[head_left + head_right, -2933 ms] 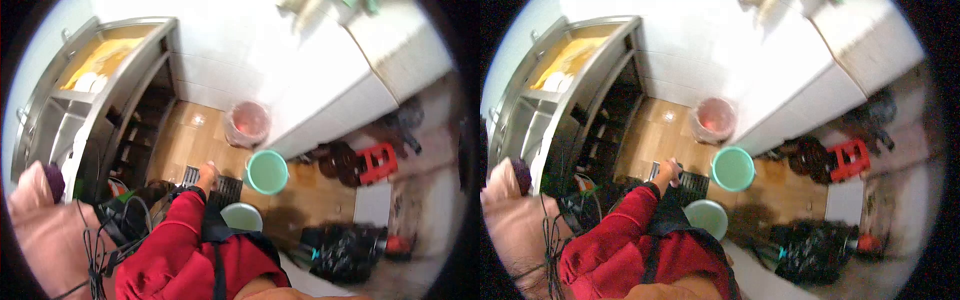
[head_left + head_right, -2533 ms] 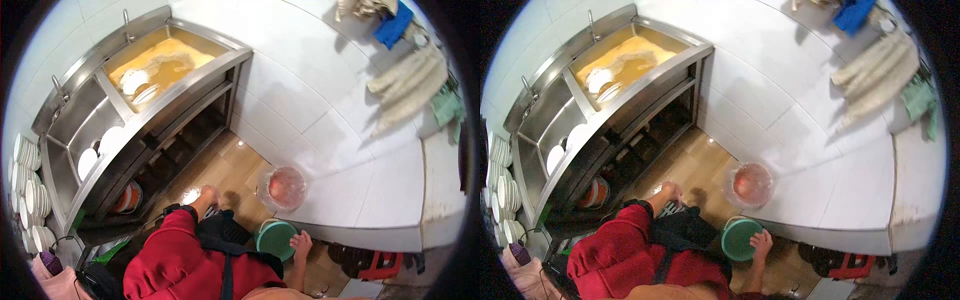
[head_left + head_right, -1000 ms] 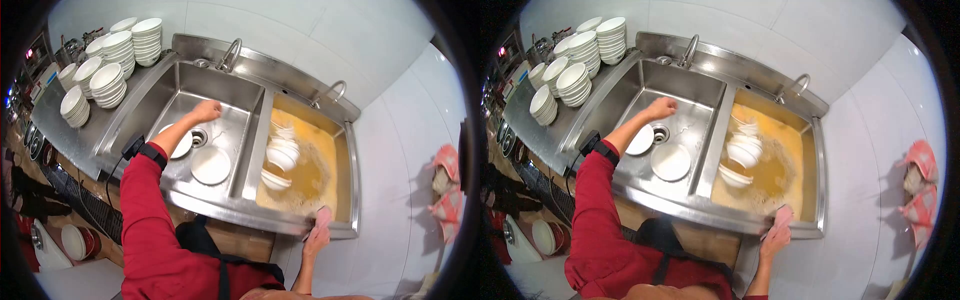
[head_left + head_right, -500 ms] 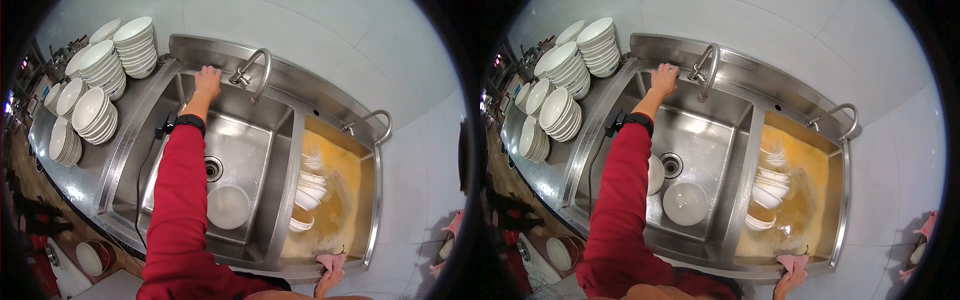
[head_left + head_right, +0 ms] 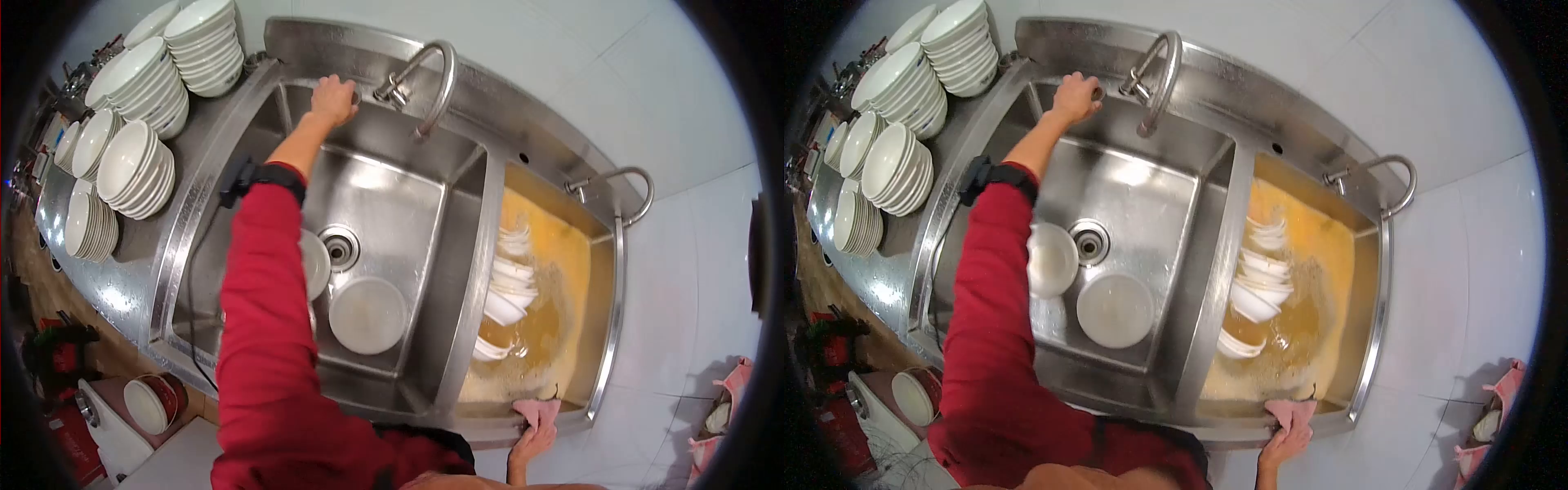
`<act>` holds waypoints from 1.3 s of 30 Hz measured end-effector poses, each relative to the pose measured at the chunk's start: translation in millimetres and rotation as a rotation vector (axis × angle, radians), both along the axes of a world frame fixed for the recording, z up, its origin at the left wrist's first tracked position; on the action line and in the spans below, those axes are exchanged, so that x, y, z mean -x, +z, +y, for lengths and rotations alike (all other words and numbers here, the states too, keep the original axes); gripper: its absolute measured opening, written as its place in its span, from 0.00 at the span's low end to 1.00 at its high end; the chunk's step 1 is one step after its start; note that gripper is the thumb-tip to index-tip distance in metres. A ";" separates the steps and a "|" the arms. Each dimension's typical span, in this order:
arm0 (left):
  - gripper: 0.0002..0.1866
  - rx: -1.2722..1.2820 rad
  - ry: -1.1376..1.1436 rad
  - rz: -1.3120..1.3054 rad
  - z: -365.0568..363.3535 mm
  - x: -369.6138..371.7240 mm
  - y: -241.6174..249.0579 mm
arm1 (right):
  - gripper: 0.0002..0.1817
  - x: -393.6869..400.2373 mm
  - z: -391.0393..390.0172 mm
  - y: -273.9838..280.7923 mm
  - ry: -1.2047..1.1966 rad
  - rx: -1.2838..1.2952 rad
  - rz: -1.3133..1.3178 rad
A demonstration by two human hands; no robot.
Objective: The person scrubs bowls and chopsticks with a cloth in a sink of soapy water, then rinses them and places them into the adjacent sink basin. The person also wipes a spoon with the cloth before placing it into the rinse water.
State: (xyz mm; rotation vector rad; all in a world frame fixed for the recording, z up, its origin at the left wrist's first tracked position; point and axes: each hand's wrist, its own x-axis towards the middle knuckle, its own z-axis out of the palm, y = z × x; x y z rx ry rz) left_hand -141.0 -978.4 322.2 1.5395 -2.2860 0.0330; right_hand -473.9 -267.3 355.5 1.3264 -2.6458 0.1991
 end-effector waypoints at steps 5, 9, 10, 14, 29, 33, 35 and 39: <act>0.16 -0.018 -0.471 0.135 108.1 0.0 -42.2 | 0.26 -0.5 -0.1 -1.8 -0.023 0.029 0.032; 0.21 -0.491 -0.354 -0.130 198.2 -1.1 -94.3 | 0.25 1.4 3.6 -6.3 -0.052 0.024 0.055; 0.21 -0.485 -0.356 -0.126 205.7 -1.3 -105.7 | 0.25 1.2 0.4 -4.7 -0.054 0.030 0.061; 0.27 -0.609 -0.258 -0.183 221.5 -6.5 -144.7 | 0.24 -2.3 -2.1 -0.3 0.004 0.060 0.070; 0.15 -0.635 -0.267 -0.391 207.8 1.5 -172.7 | 0.25 4.8 -1.4 -7.2 -0.004 0.078 0.073; 0.16 -0.624 -0.301 -0.365 202.7 -1.4 -171.3 | 0.23 3.0 -1.4 -5.4 -0.009 0.099 0.028; 0.16 -0.726 -0.287 -0.415 199.7 -0.1 -155.4 | 0.24 0.5 -1.9 -4.3 -0.034 0.086 0.023; 0.15 -0.505 -0.146 0.024 160.8 22.0 -117.3 | 0.24 7.4 7.8 -13.4 -0.051 0.039 0.096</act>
